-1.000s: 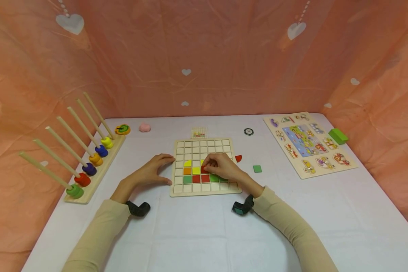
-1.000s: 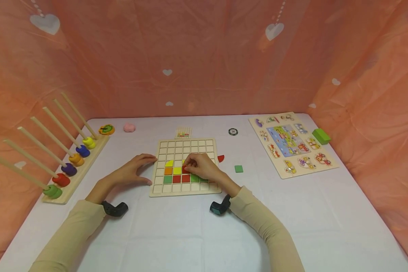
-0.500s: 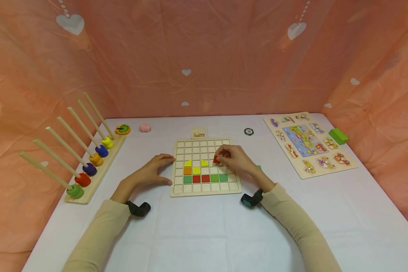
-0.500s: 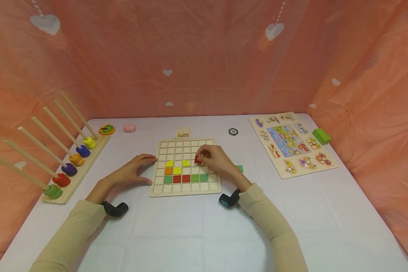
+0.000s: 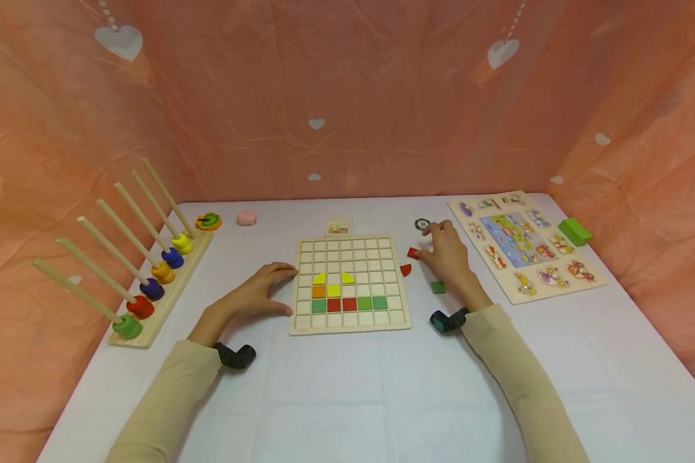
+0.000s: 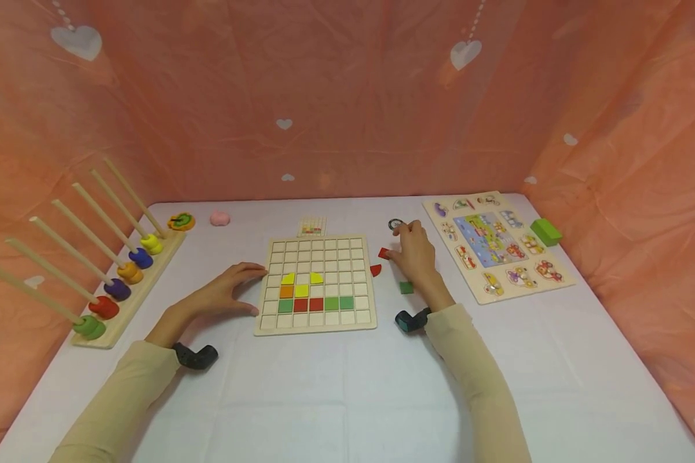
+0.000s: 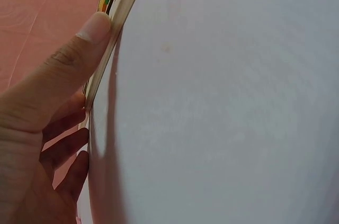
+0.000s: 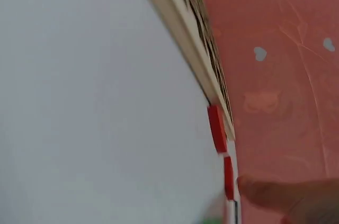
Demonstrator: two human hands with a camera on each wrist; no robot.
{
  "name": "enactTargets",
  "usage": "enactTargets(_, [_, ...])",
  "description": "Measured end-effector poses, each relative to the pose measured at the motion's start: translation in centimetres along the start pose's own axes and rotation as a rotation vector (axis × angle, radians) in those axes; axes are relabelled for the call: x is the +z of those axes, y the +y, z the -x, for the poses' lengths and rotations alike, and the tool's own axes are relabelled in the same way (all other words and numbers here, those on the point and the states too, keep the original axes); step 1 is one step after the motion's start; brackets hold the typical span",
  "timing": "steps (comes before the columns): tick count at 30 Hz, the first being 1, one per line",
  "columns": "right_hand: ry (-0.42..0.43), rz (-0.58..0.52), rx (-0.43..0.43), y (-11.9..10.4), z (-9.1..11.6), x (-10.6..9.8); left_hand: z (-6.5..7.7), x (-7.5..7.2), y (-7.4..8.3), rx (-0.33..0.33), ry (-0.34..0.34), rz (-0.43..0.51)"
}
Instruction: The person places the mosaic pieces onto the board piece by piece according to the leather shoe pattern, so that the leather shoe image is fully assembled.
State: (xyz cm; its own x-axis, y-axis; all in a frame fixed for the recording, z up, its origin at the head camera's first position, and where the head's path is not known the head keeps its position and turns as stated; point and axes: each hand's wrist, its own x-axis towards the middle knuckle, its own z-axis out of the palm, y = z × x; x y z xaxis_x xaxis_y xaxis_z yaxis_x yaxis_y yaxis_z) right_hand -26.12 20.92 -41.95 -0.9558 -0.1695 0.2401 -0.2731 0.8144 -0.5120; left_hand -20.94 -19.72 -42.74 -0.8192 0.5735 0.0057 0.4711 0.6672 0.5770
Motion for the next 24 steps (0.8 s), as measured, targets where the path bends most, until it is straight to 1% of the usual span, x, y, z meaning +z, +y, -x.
enactTargets(1, [-0.015,-0.003,-0.022,-0.1,0.1,-0.4,0.0,0.0,0.0,0.000,0.000,-0.001])
enactTargets(2, [-0.055,-0.025,-0.052,-0.1,0.2,-0.9,0.0,0.0,0.0,0.002,0.001,0.000])
enactTargets(3, [-0.117,-0.041,-0.084,-0.1,0.4,-1.5,0.0,0.0,0.0,0.000,0.000,0.002])
enactTargets(4, [-0.197,-0.063,-0.108,-0.1,0.6,-2.1,0.1,0.0,0.0,-0.001,0.000,0.003])
enactTargets(6, [-0.387,-0.092,-0.144,0.2,1.2,-3.3,0.1,0.0,0.0,-0.006,-0.001,0.005])
enactTargets(7, [-0.471,-0.092,-0.141,0.4,1.5,-3.9,0.1,0.0,0.0,-0.007,-0.003,0.004])
enactTargets(8, [-0.535,-0.084,-0.137,0.6,1.8,-4.3,0.1,0.0,0.1,-0.009,-0.004,0.004])
enactTargets(10, [-0.603,-0.068,-0.123,1.2,2.5,-4.8,0.1,-0.1,0.1,-0.007,-0.005,-0.001])
enactTargets(11, [-0.611,-0.069,-0.123,1.6,2.7,-4.8,0.1,-0.2,0.1,-0.005,-0.006,-0.005])
enactTargets(13, [-0.594,-0.093,-0.125,2.2,3.1,-4.7,0.1,-0.2,0.1,-0.008,-0.007,-0.008])
enactTargets(17, [-0.516,-0.132,-0.179,2.8,3.2,-3.8,0.1,-0.2,0.1,-0.019,-0.012,-0.005])
enactTargets(20, [-0.456,-0.153,-0.232,2.0,2.9,-3.3,0.1,-0.2,0.1,-0.017,-0.014,-0.001])
enactTargets(24, [-0.394,-0.228,-0.311,-0.2,2.3,-2.0,0.1,-0.1,0.1,-0.012,-0.010,0.006])
